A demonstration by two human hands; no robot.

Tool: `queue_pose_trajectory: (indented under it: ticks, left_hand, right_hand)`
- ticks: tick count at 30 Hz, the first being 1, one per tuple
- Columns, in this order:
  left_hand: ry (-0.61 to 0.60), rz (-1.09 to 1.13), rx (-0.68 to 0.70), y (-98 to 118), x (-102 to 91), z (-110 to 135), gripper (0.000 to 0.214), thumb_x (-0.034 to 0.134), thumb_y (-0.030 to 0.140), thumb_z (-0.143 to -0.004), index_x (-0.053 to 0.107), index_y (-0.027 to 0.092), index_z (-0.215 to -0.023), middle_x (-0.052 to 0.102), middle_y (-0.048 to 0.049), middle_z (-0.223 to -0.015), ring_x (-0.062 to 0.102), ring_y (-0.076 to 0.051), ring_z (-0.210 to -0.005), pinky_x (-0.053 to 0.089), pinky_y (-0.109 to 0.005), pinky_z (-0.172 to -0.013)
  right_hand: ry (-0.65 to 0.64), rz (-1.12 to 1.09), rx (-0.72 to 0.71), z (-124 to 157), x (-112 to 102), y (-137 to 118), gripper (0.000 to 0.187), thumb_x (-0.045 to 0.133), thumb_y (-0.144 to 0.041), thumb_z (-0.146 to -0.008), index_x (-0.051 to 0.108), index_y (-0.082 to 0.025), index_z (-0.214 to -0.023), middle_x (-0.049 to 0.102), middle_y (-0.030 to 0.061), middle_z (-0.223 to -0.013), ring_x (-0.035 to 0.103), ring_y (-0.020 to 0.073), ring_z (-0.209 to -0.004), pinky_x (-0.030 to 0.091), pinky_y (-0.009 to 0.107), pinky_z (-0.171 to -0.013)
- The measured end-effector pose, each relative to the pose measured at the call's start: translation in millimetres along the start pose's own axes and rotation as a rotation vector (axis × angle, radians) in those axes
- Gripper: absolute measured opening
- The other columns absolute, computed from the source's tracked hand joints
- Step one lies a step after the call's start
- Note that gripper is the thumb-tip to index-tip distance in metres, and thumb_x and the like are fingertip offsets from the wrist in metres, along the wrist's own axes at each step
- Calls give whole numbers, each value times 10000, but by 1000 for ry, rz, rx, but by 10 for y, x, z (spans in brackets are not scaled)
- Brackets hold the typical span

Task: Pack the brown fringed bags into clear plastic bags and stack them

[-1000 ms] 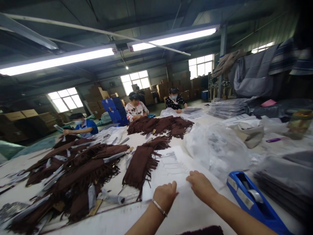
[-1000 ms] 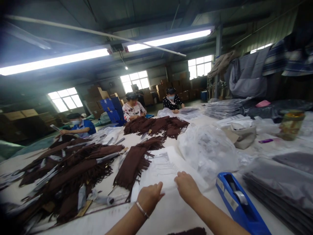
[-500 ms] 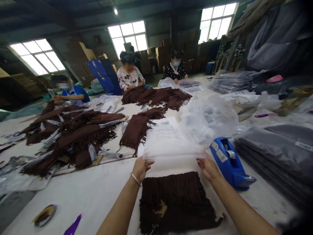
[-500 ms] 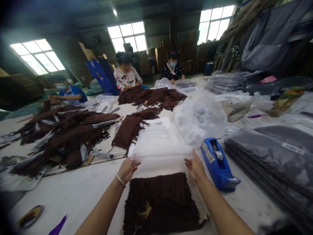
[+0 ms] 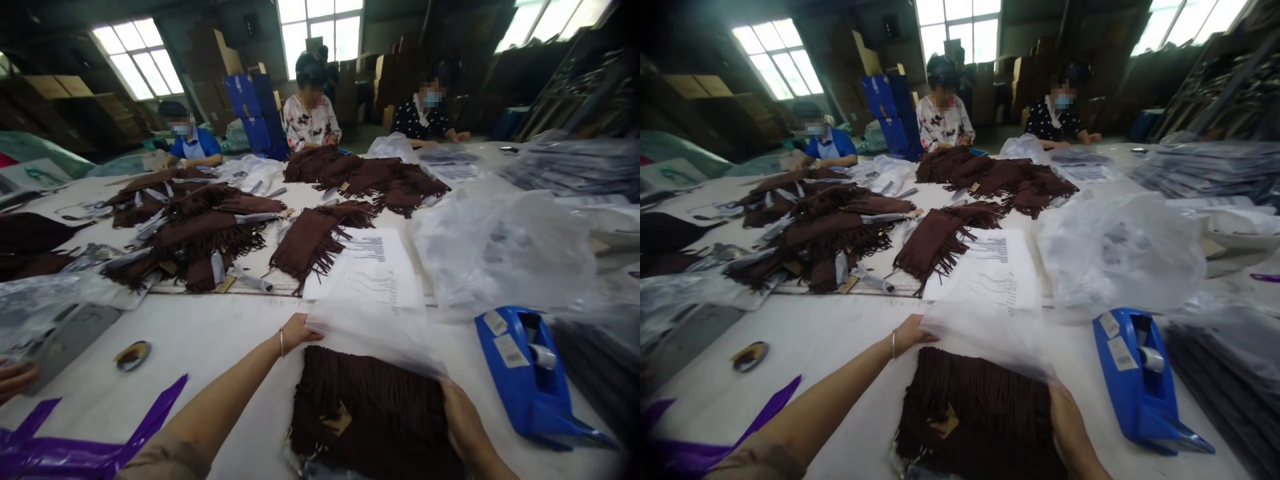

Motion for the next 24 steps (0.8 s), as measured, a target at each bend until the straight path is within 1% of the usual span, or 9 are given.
queue_pose_trajectory:
  ticks: [6,8,10,13,16,18,20,22,24]
  left_hand:
    - [196,13,-85,-407,-171,374,229,639,342,-666,662,116,-695,469,50,-464,448,-93,-493,383,-197,-506]
    - [263,33,-112,-522,-164,495,304,573,412,-729,658,121,-751,420,58,-450,379,-80,-437,352,-196,-472]
    - [320,36,-124,-594,-143,628,391,497,480,-781,653,123,-822,410,57,-452,357,-85,-419,346,-204,-463]
    - [378,-18,-83,-604,-115,856,457,434,519,-820,653,125,-896,537,13,-539,493,-137,-547,421,-239,-572]
    - [385,-205,65,-503,-82,1117,403,436,467,-851,657,152,-972,674,-36,-846,578,-190,-844,438,-264,-795]
    - [356,-308,126,-499,-33,1304,381,409,429,-878,642,172,-1036,672,-38,-996,579,-198,-931,426,-265,-854]
    - [318,-335,128,-579,18,1490,378,381,403,-896,625,183,-1085,666,-37,-1049,587,-200,-948,433,-263,-859]
    - [301,-328,121,-680,66,1678,378,374,392,-903,608,193,-1124,655,-38,-1090,589,-203,-979,432,-264,-878]
    - [332,-285,99,-794,95,1859,379,409,402,-890,595,201,-1153,635,-37,-1141,570,-210,-1047,411,-272,-934]
  right_hand:
    - [-91,-50,194,29,221,97,662,447,-640,-759,605,-105,-1117,686,93,-1021,499,261,-1175,377,385,-1026]
    - [-96,-33,224,48,214,110,726,398,-672,-768,571,-85,-1157,668,106,-1067,475,261,-1198,361,392,-1039]
    - [-79,69,176,56,150,55,756,352,-682,-783,537,-78,-1199,611,110,-1178,406,249,-1255,291,380,-1083]
    - [-55,309,44,55,7,-36,749,321,-673,-798,504,-96,-1240,500,100,-1318,312,229,-1313,185,352,-1122]
    - [-152,382,-57,54,-75,23,691,381,-656,-781,512,-150,-1232,496,65,-1328,331,219,-1305,173,341,-1126]
    - [-231,377,-107,80,-144,121,642,460,-634,-750,545,-174,-1190,535,50,-1290,370,229,-1282,178,352,-1124]
    - [-299,403,-140,147,-232,242,585,504,-596,-742,573,-180,-1148,549,47,-1275,382,246,-1273,186,372,-1120]
    - [-368,464,-161,264,-317,381,524,494,-554,-768,591,-178,-1121,547,46,-1275,377,254,-1275,200,384,-1112]
    - [-395,539,-172,407,-421,529,495,449,-529,-799,598,-175,-1112,560,46,-1260,403,258,-1256,247,386,-1096]
Point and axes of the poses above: each hand's wrist, its own z-axis away from the middle knuckle, its own x-axis out of the palm, y = z × x, the point moved 9 cm from there along -z, towards the middle knuckle
